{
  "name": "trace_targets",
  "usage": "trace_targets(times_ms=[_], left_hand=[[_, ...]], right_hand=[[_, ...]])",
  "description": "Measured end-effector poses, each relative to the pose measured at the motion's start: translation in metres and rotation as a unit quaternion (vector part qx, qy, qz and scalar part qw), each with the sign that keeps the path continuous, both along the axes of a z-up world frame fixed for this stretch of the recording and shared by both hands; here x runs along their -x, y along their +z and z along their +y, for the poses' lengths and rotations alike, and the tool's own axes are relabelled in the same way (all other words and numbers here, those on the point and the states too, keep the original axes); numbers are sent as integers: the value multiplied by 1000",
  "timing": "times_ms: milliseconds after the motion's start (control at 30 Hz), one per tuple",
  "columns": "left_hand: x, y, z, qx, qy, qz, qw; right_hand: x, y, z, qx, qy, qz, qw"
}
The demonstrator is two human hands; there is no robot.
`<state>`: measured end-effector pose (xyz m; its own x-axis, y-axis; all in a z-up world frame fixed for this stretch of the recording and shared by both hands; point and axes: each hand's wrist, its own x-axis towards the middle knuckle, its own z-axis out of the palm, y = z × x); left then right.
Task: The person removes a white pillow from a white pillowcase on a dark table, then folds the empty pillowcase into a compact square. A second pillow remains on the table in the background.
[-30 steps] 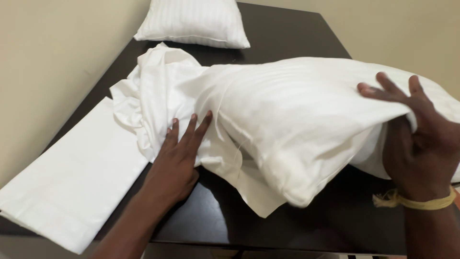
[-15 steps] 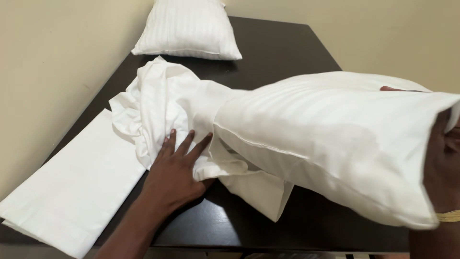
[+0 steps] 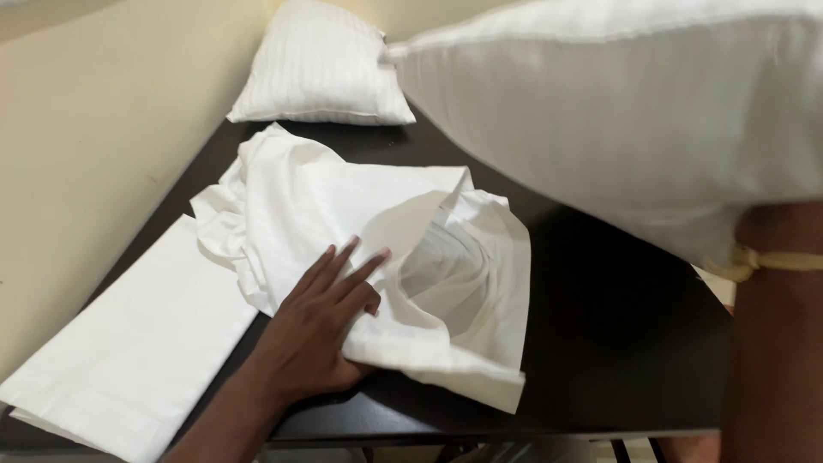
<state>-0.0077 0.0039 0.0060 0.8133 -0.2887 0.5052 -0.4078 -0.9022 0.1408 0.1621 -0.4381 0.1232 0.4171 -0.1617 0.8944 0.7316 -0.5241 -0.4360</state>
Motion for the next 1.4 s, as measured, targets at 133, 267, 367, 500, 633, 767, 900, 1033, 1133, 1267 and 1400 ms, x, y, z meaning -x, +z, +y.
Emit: trace_targets(times_ms=[133,267,367,500,633,767,900,1033,1133,1267,1400], left_hand=[[3,14,-12,16,-73,116,990],[-1,24,-21,128,-97,127,979],[-6,16,-11,163,-83,141,973],[-16,16,6,223,-68,163,959],[-26,13,21,288,-52,187,938],[-33,12,47,349,-26,207,913],[-47,13,65,408,-9,227,884],[-57,27,69,463,-5,247,851],[-68,32,75,502,-1,262,824],[-62,37,88,554,25,281,783],[-54,54,92,600,45,285,746]], right_hand=[[25,-7,54,-24,-22,-2,999],[65,-15,120,-42,-39,-12,998],[115,-29,174,-56,-44,-13,997],[140,-36,209,41,49,-79,995],[149,-34,220,167,82,-55,981],[147,-15,211,296,159,22,942],[118,-3,174,399,170,80,898],[73,-19,128,483,83,201,848],[49,-31,99,488,32,271,829],[42,-20,101,501,-36,342,794],[53,-17,163,495,-32,330,803]])
